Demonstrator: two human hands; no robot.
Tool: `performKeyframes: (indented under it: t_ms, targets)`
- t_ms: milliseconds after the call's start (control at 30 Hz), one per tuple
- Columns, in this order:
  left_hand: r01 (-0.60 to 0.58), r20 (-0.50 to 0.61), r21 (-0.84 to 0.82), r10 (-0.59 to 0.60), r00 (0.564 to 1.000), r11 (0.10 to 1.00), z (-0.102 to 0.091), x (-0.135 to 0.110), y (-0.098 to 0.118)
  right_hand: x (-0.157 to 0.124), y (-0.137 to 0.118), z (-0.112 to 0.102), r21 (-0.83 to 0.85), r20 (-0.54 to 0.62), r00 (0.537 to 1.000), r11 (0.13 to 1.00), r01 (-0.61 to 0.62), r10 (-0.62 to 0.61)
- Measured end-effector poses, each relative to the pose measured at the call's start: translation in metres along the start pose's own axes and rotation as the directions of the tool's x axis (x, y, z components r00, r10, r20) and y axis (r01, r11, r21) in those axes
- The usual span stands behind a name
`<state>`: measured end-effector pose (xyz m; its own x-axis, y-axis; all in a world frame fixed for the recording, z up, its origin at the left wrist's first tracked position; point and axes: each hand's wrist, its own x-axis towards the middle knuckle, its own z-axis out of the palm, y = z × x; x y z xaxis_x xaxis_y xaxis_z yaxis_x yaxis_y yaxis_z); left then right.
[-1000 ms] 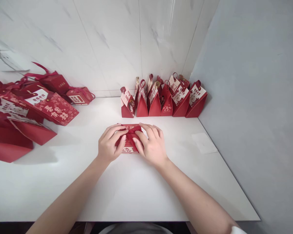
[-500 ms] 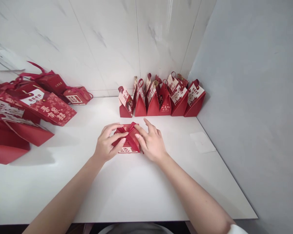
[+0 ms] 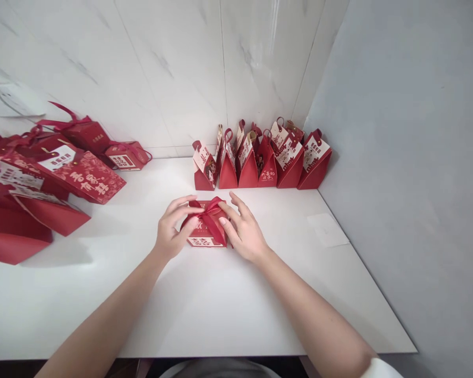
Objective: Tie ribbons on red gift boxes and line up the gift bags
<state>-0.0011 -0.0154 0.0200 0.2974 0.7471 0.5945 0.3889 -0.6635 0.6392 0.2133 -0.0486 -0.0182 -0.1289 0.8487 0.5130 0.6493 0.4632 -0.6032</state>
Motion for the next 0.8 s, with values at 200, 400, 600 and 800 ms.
performKeyframes:
  t_ms: [200,400,600,800]
  targets:
    - [0.425,0.113,-0.468,-0.424,0.898,0.775,-0.008,0.006,-0.021,-0.004,-0.006,-0.001,0.001,-0.14,0.984,0.994,0.113,-0.112]
    - [0.538,0.212,-0.508,-0.507,0.835,0.673,-0.005,0.007,-0.01,-0.006,-0.018,0.001,-0.146,-0.065,0.901,0.898,0.416,-0.428]
    - [0.565,0.127,-0.511,-0.593,0.795,0.648,-0.004,0.009,-0.003,-0.006,-0.022,0.004,-0.157,-0.097,0.882,0.882,0.445,-0.462]
    - [0.521,0.01,-0.444,-0.577,0.817,0.729,-0.002,0.008,-0.008,-0.002,-0.022,0.003,-0.095,-0.142,0.86,0.871,0.482,-0.491]
